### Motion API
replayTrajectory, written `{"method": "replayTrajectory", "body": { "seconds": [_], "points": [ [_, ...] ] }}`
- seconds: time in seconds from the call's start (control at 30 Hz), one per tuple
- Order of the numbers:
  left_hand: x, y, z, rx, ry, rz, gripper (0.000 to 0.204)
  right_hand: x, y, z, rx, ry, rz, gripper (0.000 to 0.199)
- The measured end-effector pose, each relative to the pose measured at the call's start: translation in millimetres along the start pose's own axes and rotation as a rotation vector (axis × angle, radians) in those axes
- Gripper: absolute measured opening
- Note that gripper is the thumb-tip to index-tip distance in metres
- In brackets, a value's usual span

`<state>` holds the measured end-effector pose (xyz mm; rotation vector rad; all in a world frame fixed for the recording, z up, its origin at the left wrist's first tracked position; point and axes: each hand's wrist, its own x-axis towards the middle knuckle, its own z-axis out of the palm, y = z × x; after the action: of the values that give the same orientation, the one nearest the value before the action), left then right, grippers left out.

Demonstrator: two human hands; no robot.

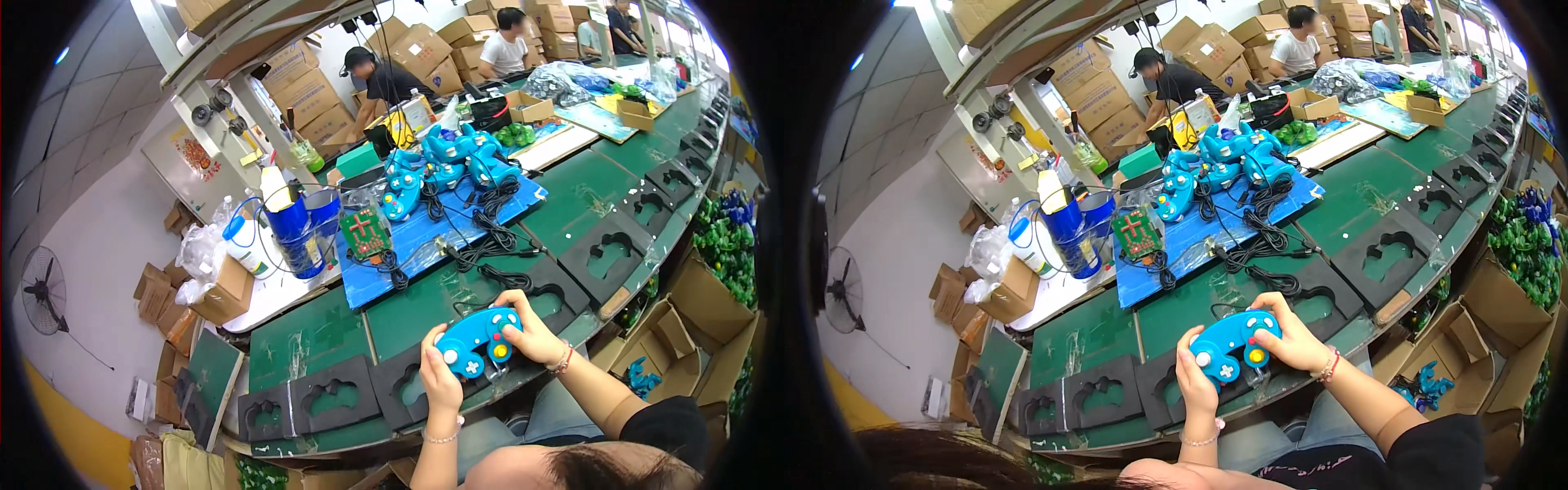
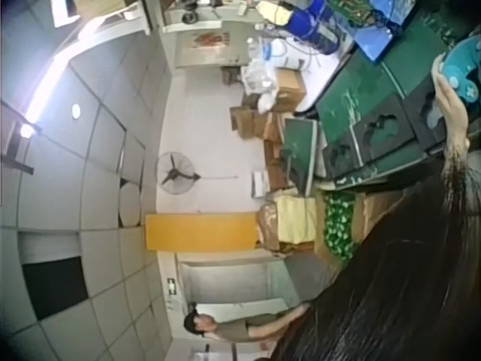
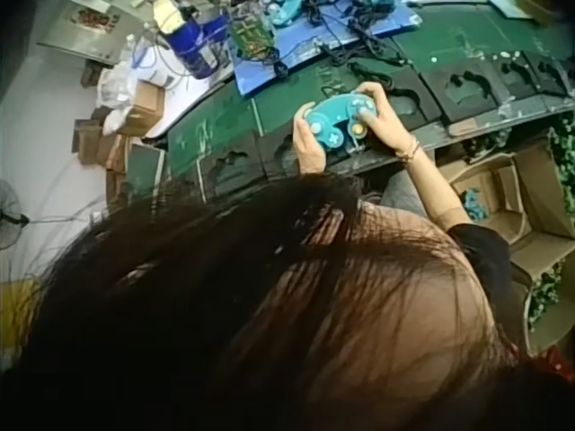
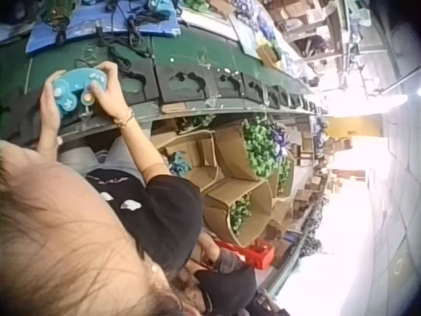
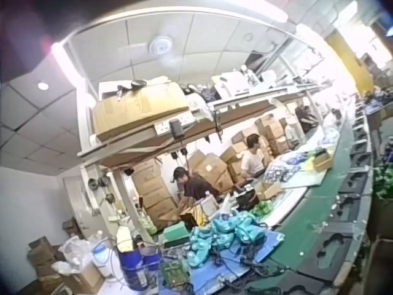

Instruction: The person tests game controllers by plugging each cable into a test board, pressing the buttons and joysticks, and unplugging the cable before placing the controller aside.

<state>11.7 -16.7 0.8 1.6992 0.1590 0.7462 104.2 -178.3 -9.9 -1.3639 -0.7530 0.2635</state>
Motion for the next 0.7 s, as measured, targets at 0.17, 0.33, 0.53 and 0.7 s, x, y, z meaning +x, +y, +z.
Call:
{"method": "replayTrajectory", "body": {
  "seconds": [0.17, 0.33, 0.53, 0.7],
  "points": [
    [1, -6, 1, -0.126, -0.007, -0.128, 0.051, 12, -30, 6, -0.138, 0.022, 0.067, 0.053],
    [7, -7, 8, -0.225, -0.003, -0.219, 0.049, 20, -133, -1, -0.238, -0.103, -0.579, 0.062],
    [7, -6, 12, -0.227, -0.043, -0.250, 0.048, -7, -249, 32, 0.184, -0.516, -0.889, 0.051],
    [10, -4, 12, -0.202, -0.050, -0.214, 0.048, -58, -283, 46, 0.466, -0.095, -0.586, 0.021]
  ]
}}
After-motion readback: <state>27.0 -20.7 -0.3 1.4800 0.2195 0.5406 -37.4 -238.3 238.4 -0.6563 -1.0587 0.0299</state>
